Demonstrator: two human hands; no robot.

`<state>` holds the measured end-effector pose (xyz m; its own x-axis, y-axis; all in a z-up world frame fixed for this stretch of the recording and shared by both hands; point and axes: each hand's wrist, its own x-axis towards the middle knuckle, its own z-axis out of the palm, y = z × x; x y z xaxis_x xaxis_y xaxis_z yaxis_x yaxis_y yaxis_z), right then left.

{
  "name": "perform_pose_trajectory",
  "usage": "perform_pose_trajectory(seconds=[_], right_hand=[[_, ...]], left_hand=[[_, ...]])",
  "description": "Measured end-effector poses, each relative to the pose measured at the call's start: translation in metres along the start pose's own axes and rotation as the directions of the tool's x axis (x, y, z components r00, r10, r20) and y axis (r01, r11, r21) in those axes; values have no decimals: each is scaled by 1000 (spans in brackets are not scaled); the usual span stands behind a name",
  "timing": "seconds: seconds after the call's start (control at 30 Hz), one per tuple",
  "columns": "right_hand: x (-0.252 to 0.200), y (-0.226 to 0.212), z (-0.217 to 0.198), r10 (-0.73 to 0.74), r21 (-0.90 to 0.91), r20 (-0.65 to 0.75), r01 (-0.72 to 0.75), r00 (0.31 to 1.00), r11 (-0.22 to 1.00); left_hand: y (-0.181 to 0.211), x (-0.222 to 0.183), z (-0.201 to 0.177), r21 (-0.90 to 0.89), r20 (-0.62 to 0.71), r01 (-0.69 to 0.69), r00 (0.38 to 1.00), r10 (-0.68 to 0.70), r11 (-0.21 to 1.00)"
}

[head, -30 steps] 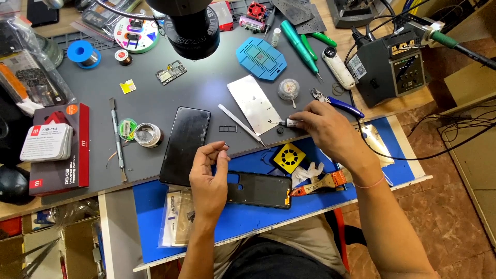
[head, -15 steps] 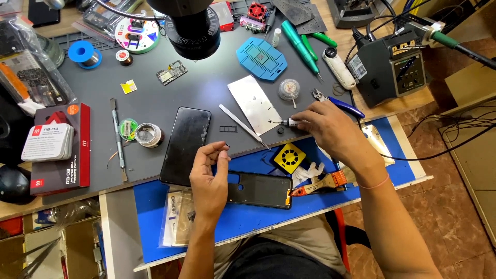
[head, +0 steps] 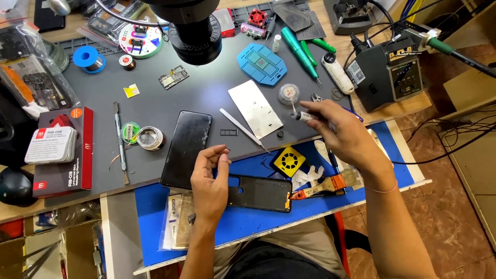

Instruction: Disassembling, cleaning, and inspecting a smartphone at a repair bench.

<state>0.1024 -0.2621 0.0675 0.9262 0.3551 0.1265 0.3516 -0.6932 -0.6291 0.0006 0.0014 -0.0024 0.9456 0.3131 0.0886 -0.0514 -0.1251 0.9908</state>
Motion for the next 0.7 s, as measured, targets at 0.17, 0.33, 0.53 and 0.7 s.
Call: perform_pose_trajectory(seconds=[0.17, 0.33, 0.53, 0.7], right_hand=[[3, 6, 25, 71, 300, -127, -30, 989, 953], [0, 4, 42, 133, 406, -248, -22, 960, 914], [-6, 1, 48, 188, 459, -267, -46, 945, 887], [-7, 14, 55, 227, 402, -264, -107, 937, 909]], left_hand=[[0, 0, 2, -8, -22, -42, 999, 41, 999], [3, 5, 12, 182, -67, -208, 972, 223, 961], [7, 22, 52, 319, 64, -483, 869, 490, 816], [9, 22, 69, 378, 165, -488, 871, 462, 787]])
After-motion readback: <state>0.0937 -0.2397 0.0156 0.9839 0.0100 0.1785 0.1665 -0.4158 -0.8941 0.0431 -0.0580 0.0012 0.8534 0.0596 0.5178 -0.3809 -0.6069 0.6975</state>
